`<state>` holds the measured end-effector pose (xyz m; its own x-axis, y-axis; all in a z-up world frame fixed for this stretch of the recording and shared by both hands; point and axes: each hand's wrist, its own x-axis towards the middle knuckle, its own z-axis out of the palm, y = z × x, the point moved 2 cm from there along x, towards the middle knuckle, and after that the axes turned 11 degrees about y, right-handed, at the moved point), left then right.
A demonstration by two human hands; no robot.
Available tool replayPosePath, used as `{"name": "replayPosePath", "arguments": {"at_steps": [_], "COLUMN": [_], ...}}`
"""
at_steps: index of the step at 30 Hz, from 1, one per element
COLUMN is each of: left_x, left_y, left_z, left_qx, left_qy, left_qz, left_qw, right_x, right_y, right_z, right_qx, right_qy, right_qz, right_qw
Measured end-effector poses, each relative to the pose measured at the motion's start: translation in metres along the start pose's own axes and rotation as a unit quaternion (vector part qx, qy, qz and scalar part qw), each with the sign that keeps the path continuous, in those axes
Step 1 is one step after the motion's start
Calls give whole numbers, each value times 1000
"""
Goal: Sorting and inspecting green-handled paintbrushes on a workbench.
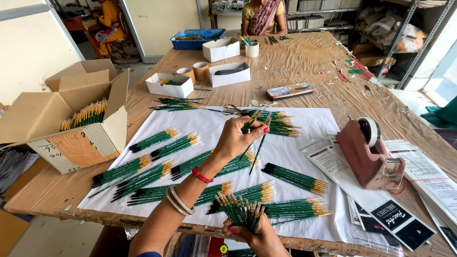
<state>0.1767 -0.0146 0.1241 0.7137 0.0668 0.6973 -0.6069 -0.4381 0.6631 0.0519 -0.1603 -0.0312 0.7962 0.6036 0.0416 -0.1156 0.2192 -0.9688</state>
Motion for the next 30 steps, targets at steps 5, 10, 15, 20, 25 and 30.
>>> {"name": "replayPosePath", "arguments": {"at_steps": [5,10,15,20,25,30], "left_x": [-29,-50,56,52,-7,-89], "left_y": [32,-18,-104,9,73,66], "left_z": [11,17,-73,-116,-116,-105], "left_qx": [124,295,525,435,250,-64], "left_qy": [-41,-154,-49,111,183,33], "left_qz": [264,458,378,381,292,-115], "left_qw": [956,824,761,808,905,991], "right_x": [6,8,4,8,9,7], "right_y": [14,26,26,16,10,0], "right_z": [-4,-6,-7,-1,0,-3], "right_qx": [20,50,61,97,68,4], "right_qy": [-6,10,65,79,131,124], "right_qz": [5,29,102,117,112,-28], "right_qw": [1000,998,991,985,983,992]}}
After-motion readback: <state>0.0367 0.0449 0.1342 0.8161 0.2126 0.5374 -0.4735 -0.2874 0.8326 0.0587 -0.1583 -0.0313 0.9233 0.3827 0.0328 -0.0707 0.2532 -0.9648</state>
